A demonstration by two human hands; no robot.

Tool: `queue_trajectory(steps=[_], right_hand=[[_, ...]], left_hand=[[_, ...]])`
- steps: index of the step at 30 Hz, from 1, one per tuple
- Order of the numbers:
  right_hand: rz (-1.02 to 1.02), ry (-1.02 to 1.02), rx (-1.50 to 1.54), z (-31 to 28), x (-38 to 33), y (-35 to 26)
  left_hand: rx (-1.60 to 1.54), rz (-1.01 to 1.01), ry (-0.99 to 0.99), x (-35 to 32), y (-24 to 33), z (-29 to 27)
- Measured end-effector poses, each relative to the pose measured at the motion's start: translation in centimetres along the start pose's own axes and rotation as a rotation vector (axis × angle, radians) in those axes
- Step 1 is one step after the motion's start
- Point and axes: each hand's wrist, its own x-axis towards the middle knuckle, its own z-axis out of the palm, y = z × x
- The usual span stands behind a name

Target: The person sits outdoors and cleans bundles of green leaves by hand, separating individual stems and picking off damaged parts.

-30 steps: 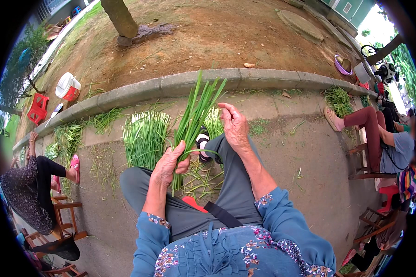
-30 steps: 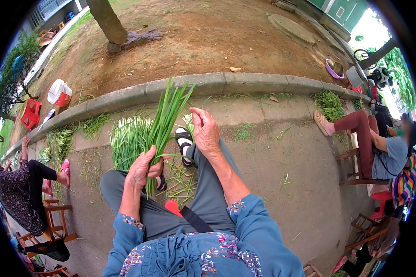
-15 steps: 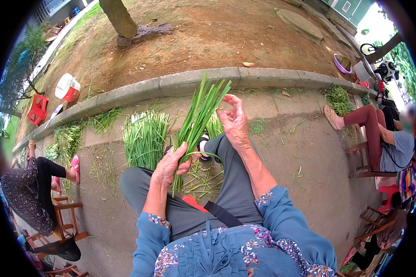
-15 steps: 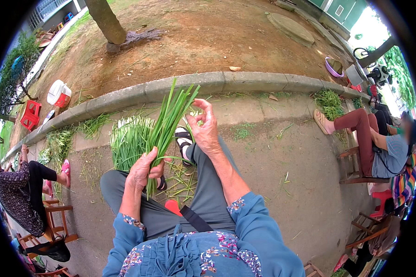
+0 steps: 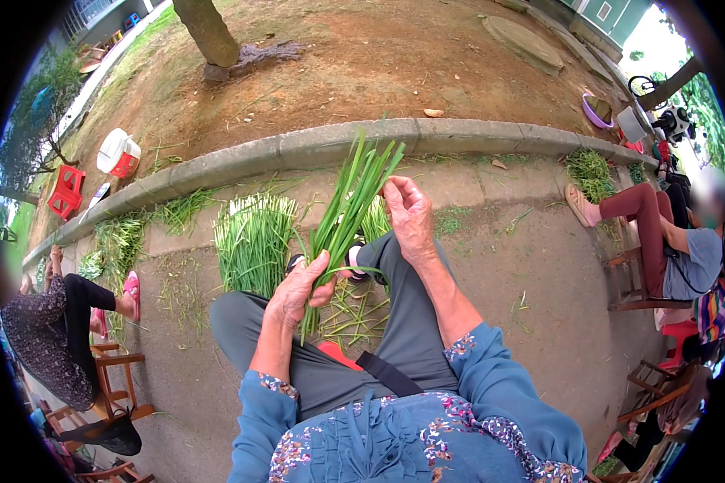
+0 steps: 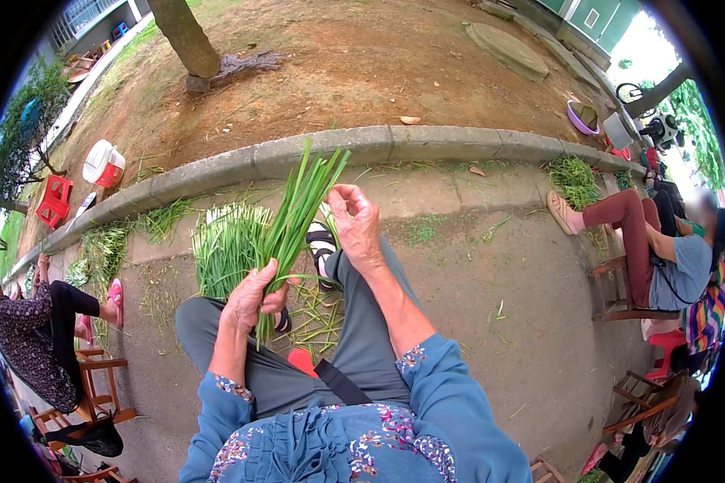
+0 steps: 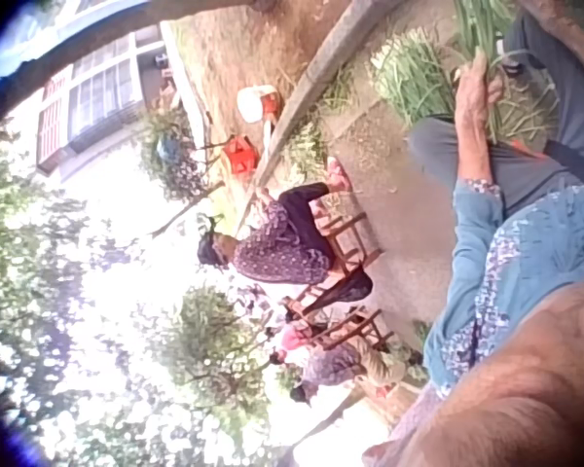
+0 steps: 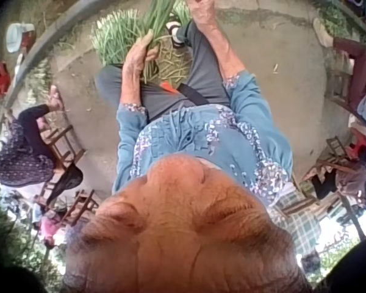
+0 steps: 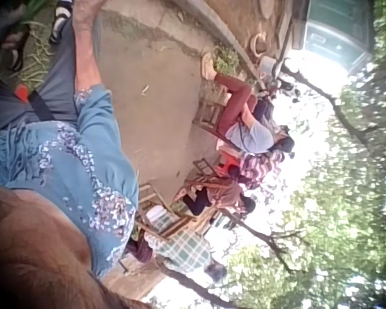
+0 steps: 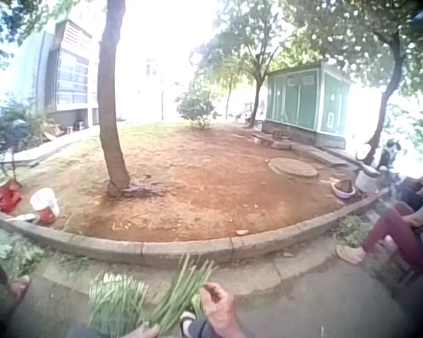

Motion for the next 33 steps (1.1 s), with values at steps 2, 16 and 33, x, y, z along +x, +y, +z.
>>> queue_trajectory(steps=[2, 16, 33], right_hand=[[0.042, -0.043, 0.102, 0.3, 0.0, 0.1], [-0.001, 0.055, 0.017, -0.1, -0.3, -0.4], [0.249, -0.135, 0.287, -0.3, -1.1, -1.3]], left_hand=[[0.007, -0.008, -0.001, 0.0, -0.1, 0.0], [0.006, -0.020, 0.055, 0.0, 0.2, 0.7], [-0.057, -0.028, 0.059, 0.3, 0.0, 0.2]])
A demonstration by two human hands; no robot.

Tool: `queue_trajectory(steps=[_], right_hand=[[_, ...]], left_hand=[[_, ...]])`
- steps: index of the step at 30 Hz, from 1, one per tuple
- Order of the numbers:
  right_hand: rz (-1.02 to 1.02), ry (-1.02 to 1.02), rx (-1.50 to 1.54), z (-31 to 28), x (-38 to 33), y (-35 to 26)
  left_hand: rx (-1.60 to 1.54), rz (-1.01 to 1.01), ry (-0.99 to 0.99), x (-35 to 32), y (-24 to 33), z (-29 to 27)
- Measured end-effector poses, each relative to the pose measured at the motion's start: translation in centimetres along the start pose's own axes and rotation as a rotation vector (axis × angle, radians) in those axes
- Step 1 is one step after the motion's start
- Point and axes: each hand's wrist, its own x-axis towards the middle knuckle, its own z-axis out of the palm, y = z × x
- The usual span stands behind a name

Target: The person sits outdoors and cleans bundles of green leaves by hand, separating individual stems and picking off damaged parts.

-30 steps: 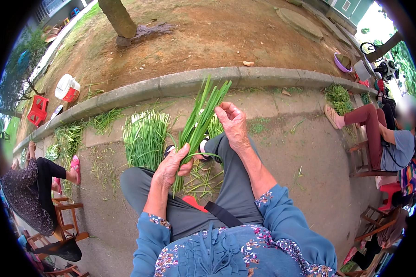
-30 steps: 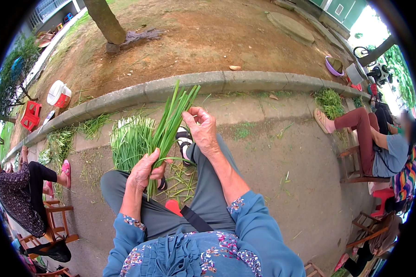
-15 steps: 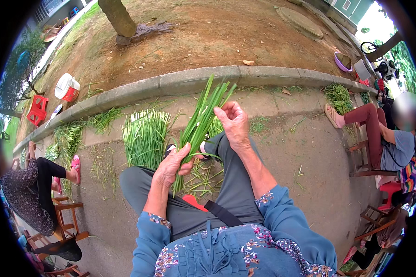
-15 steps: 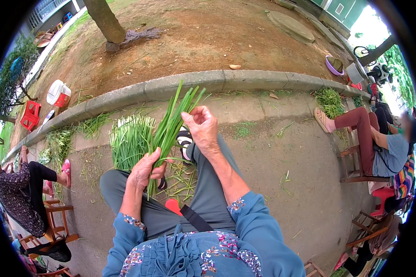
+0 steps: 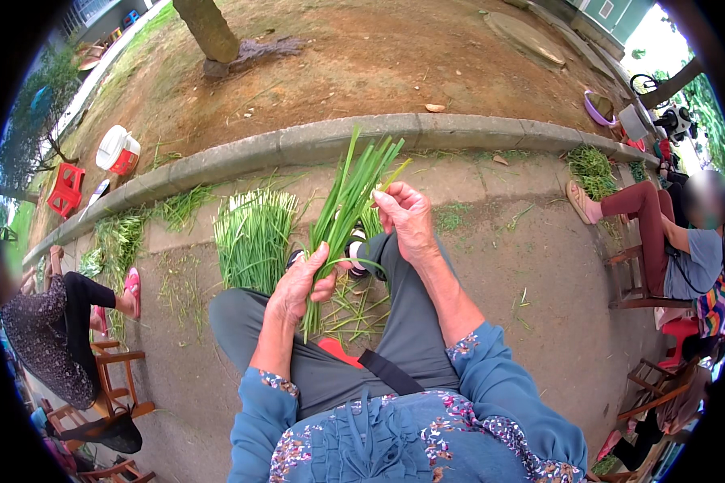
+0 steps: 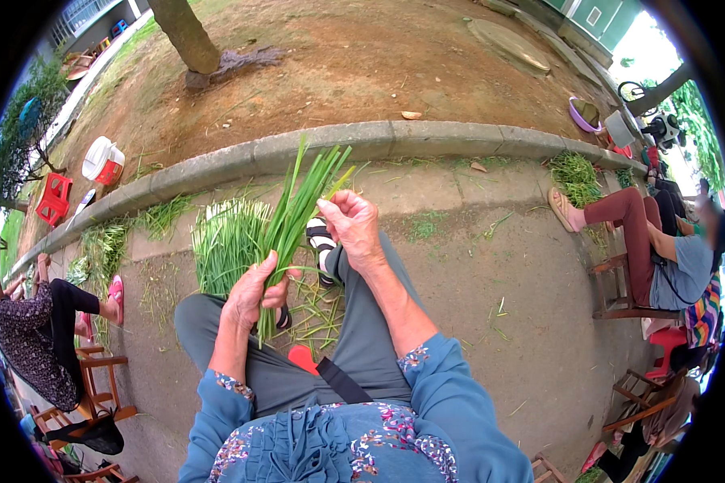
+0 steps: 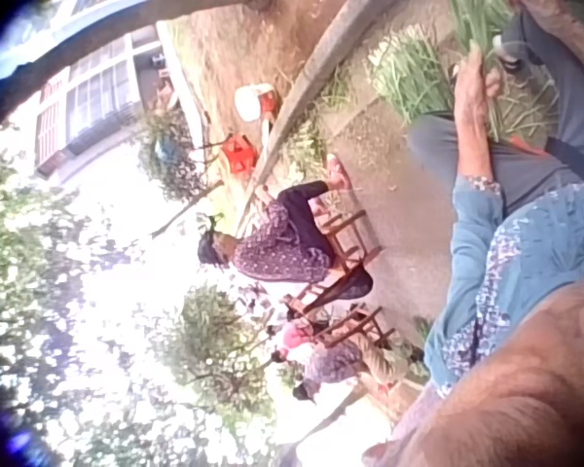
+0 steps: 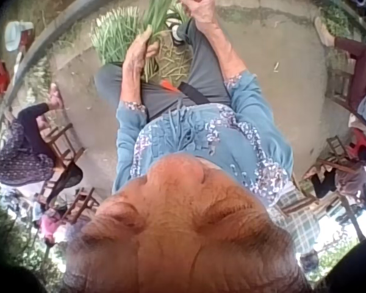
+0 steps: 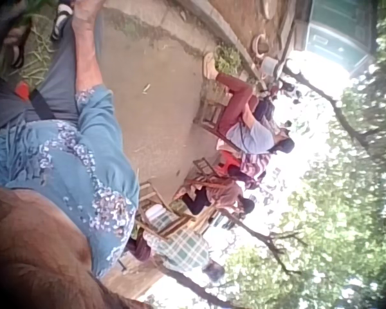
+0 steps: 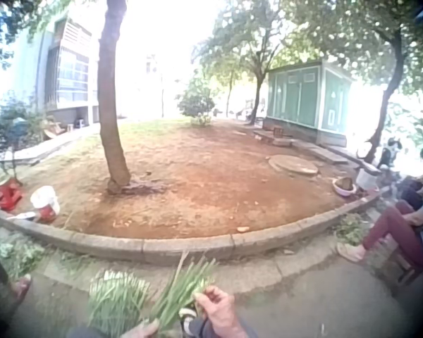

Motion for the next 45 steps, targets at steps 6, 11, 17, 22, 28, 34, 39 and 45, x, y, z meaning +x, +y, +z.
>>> queue_trajectory(steps=[6, 11, 17, 22, 28, 34, 39, 45], right_hand=[[-0.004, -0.055, 0.057, 0.2, 0.0, -0.4], [0.002, -0.128, 0.002, 0.6, -0.3, -1.1], [-0.083, -0.179, -0.427, 0.5, -0.5, -0.8], [-0.487, -0.129, -0.735, 1.4, -0.8, -1.0], [-0.819, -0.081, -1.063, 1.5, -1.0, 0.3], [-0.616, 0.094, -0.951, 2.0, -1.3, 1.0], [-0.751, 0.074, -1.188, 1.7, -1.3, 1.4], [-0.728, 0.137, -1.274, 0.7, -0.3, 1.6]], left_hand=[[-0.039, 0.007, -0.001, 0.3, -0.1, -0.3], [-0.054, 0.001, 0.007, 0.3, 0.0, -0.3], [-0.065, 0.002, 0.024, 0.2, 0.0, -0.5], [-0.070, -0.008, 0.010, 0.2, 0.1, -0.6], [-0.062, 0.011, 0.022, 0.1, 0.2, -0.4], [-0.048, 0.023, 0.044, 0.0, 0.5, 0.0], [-0.009, 0.068, 0.080, 0.0, 1.0, 0.5], [0.019, 0.086, 0.083, 0.0, 0.7, 0.0]])
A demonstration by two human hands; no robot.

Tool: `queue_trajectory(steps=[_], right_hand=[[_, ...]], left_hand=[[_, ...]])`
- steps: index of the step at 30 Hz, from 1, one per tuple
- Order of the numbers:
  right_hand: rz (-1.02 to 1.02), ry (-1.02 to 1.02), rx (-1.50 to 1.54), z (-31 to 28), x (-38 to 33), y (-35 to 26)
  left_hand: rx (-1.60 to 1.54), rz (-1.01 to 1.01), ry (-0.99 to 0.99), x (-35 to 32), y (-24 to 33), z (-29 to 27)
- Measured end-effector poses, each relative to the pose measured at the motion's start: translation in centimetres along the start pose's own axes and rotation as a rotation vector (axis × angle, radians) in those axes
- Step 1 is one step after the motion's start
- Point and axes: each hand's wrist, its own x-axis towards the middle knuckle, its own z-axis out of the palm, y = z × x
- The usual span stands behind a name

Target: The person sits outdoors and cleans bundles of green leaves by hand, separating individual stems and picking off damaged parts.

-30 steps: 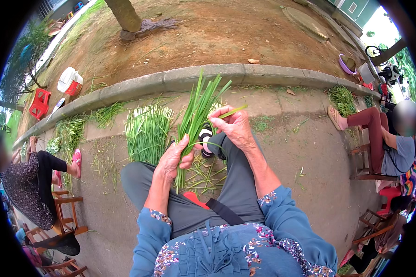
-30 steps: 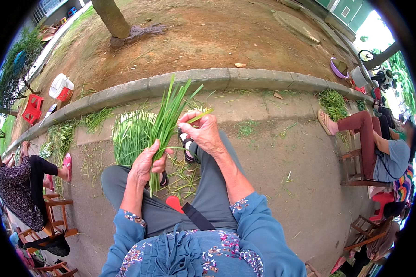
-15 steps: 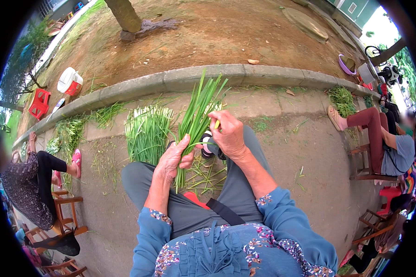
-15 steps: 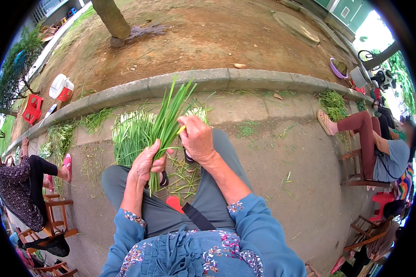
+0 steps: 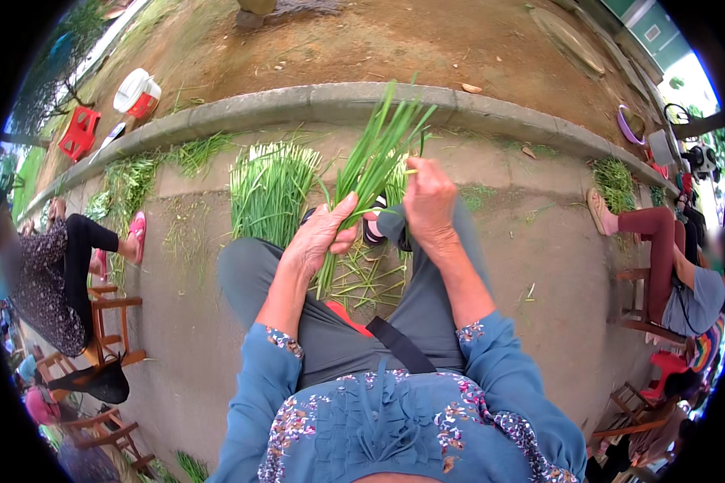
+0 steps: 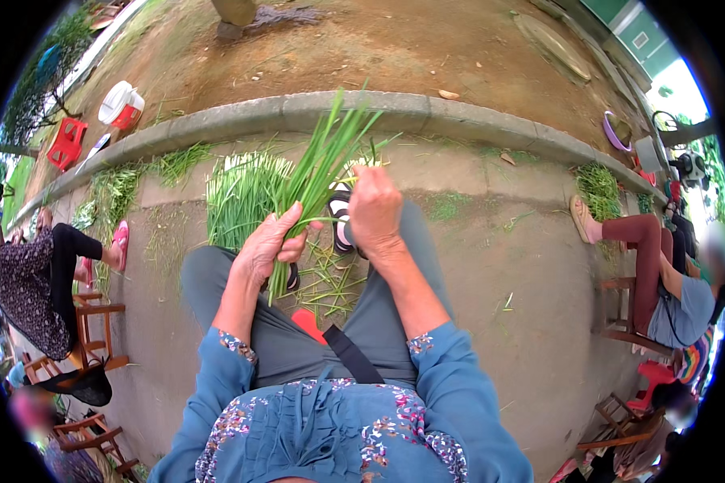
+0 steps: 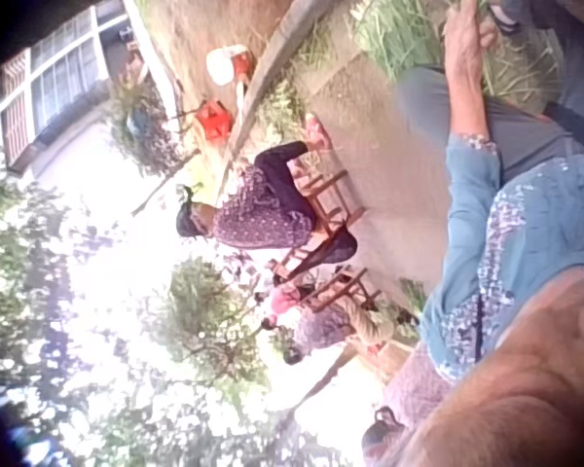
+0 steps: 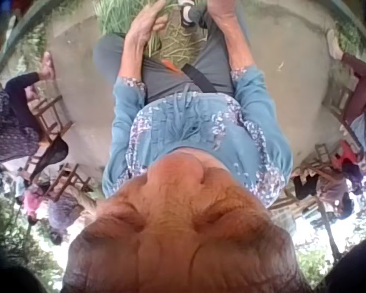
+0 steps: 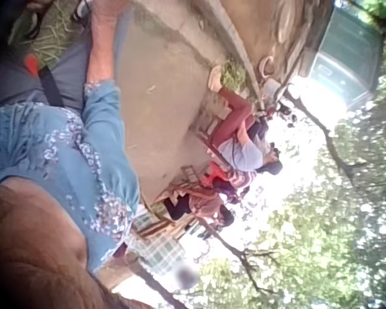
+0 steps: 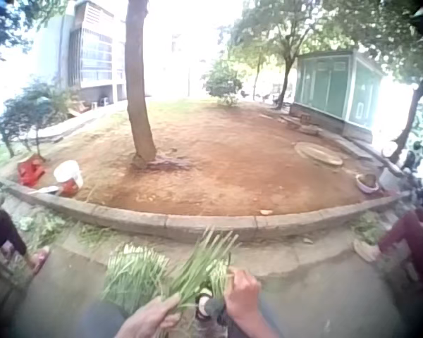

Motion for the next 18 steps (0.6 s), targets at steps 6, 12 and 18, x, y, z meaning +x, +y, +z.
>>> queue_trajectory(steps=[6, 12, 18], right_hand=[[0.480, -0.428, 0.384, -1.1, 0.5, 1.4], [0.154, -0.986, 0.333, -0.8, -1.2, -0.1], [0.032, -1.255, 0.380, -2.5, -0.6, -0.3]], left_hand=[[-0.038, 0.031, 0.000, -0.4, 0.6, -1.3], [-0.030, 0.011, 0.012, -0.4, 0.6, -1.6], [-0.084, 0.011, 0.023, -0.8, 0.9, -1.7]])
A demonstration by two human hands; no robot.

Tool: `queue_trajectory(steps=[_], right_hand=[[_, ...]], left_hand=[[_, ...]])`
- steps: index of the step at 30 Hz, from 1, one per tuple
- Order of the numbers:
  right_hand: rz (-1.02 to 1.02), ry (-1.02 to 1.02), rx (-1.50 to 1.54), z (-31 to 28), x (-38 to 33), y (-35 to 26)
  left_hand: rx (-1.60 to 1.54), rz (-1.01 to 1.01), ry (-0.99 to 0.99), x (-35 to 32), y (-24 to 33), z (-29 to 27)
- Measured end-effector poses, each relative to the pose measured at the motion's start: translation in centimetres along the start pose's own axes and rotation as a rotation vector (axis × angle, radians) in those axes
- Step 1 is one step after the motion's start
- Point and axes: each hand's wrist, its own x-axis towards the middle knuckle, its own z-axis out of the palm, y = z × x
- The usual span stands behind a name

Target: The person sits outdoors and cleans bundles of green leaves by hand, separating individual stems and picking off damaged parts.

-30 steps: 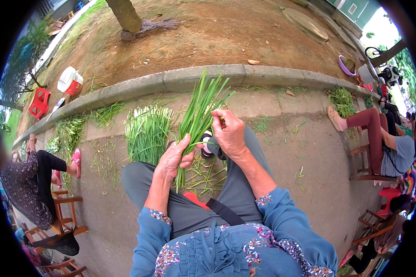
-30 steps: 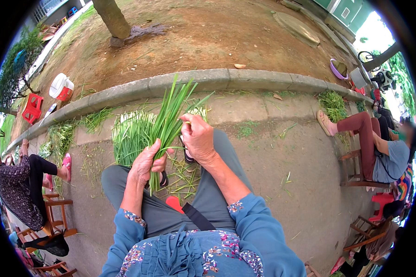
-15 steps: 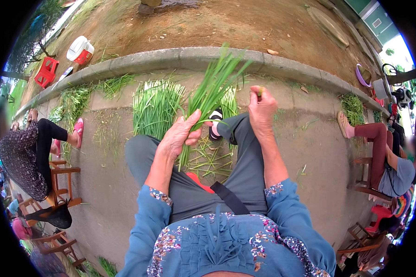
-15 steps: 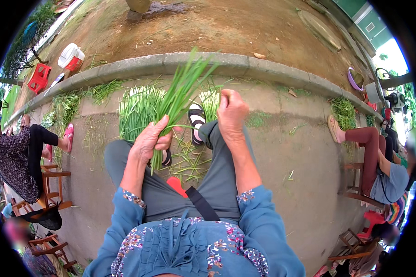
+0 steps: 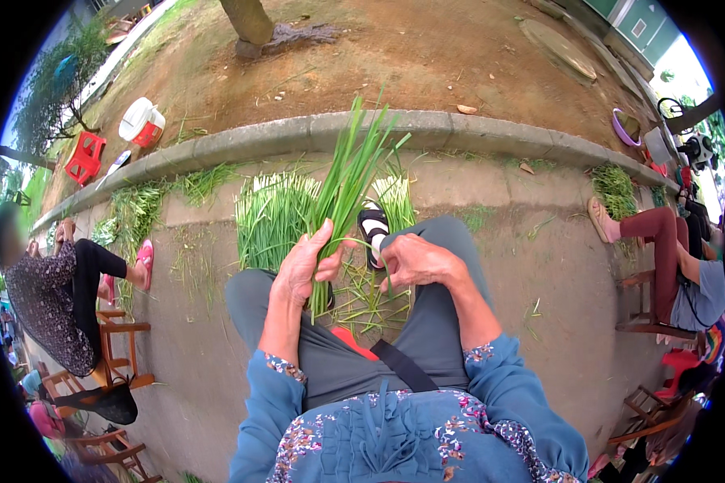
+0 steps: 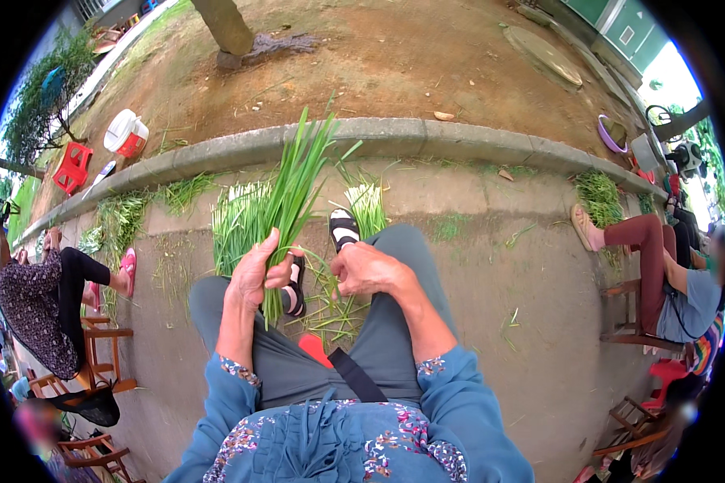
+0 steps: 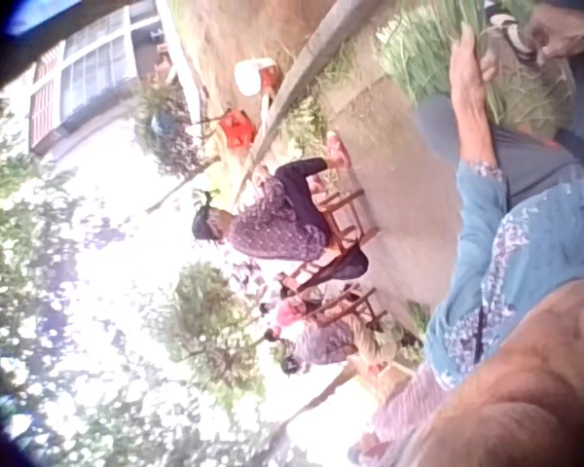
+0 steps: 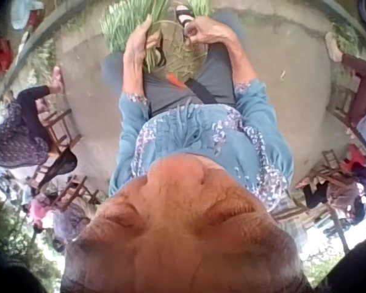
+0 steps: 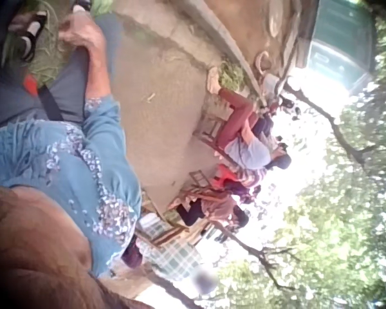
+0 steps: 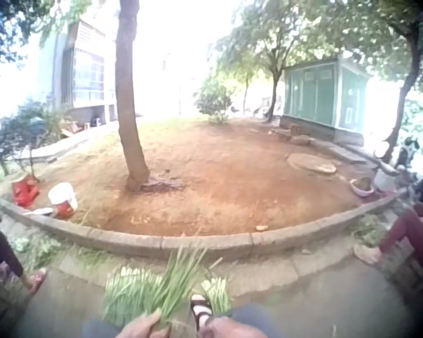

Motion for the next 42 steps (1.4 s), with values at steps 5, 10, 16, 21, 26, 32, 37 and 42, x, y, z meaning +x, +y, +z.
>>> queue_trajectory(steps=[5, 10, 16, 21, 26, 32, 37, 42], right_hand=[[0.037, 0.399, 0.318, -1.5, -0.5, 1.3], [0.031, 1.132, 0.512, -2.3, 0.4, 2.4], [-0.225, 1.099, 0.777, -3.8, 0.2, -1.1], [-0.173, 1.026, 0.659, -3.1, 0.8, -0.1], [-0.197, 1.103, 0.484, -3.0, 0.8, 0.2], [-0.267, 1.195, -0.121, -3.2, 0.6, 1.7], [-0.223, 1.207, -0.454, -3.3, 0.0, 1.7], [-0.128, 1.149, -0.590, -2.9, 0.1, 2.9]], left_hand=[[-0.017, 0.013, -0.071, -0.4, -0.1, -0.4], [-0.007, -0.003, -0.100, -0.2, -0.2, -0.2], [0.096, -0.047, -0.106, 0.0, -0.7, 0.4], [0.129, -0.088, -0.119, 0.1, -0.8, 0.8], [0.103, -0.058, -0.108, -0.1, -0.5, 0.7], [0.072, -0.061, -0.112, -0.1, -0.4, 0.4], [0.039, -0.048, -0.114, -0.1, -0.4, 0.1], [0.034, -0.043, -0.087, 0.0, -0.5, -0.1]])
